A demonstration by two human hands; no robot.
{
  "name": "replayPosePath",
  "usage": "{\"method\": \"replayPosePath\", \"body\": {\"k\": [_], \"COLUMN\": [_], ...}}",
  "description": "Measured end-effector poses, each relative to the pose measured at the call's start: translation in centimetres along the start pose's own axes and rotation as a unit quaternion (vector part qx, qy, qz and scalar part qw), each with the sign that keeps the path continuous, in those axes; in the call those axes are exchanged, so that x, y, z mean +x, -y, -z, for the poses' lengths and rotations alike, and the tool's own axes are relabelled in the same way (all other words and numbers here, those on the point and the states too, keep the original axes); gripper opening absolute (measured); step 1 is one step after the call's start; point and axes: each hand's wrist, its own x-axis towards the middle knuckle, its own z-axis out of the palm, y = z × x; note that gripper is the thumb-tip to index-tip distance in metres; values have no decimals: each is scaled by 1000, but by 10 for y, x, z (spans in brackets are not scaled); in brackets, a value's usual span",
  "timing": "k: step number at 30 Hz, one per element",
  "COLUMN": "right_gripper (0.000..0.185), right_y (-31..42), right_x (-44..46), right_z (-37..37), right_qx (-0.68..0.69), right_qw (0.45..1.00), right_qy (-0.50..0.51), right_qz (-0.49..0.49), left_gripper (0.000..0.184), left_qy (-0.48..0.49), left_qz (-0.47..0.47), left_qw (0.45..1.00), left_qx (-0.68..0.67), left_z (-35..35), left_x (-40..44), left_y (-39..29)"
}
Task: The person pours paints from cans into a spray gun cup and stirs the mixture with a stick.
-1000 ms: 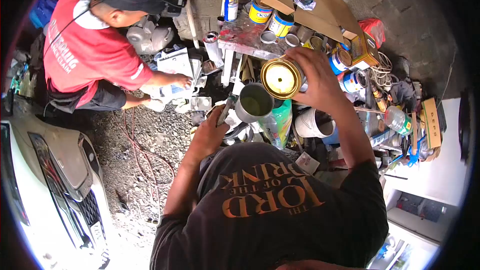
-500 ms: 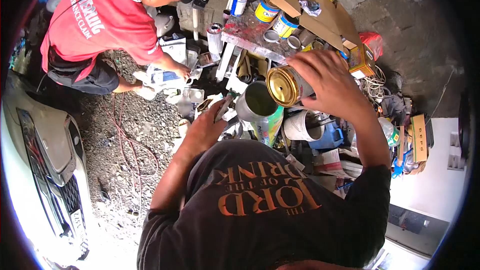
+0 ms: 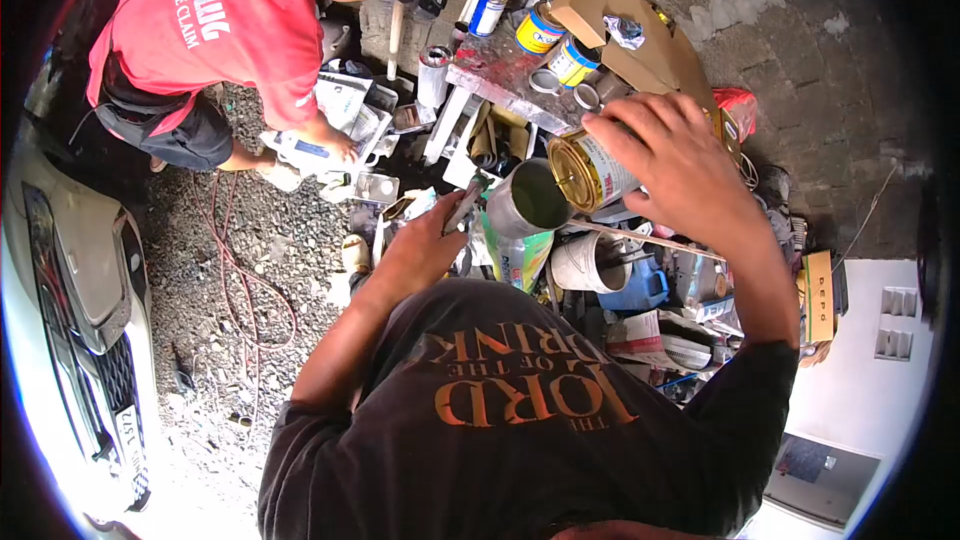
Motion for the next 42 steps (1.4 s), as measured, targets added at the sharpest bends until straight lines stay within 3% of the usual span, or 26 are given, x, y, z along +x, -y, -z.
{"method": "replayPosePath", "body": {"k": [7, 12, 16, 20, 23, 42], "right_gripper": [86, 84, 54, 41, 41, 39], "right_y": [2, 0, 1, 2, 5, 6], "right_x": [-3, -4, -3, -6, -6, -18], "right_z": [9, 11, 4, 0, -4, -7], "right_qx": [-20, -32, -46, -70, -48, -74], "right_qw": [1000, 999, 997, 995, 993, 995], "right_qy": [-17, -42, -63, -73, -106, -69], "right_qz": [0, 2, 15, 17, 11, 5], "left_gripper": [60, 61, 61, 64, 64, 61], "left_qy": [-17, -11, 2, -15, -4, -4], "left_qz": [-27, 22, 38, 9, 38, 11], "left_qw": [999, 1000, 999, 1000, 999, 1000], "left_qx": [-26, -1, -16, -20, -36, -4], "left_z": [-5, -7, -9, -12, -11, -14], "left_x": [-2, 3, 5, 3, 3, 0], "left_y": [-3, -10, -8, -2, -10, -8]}}
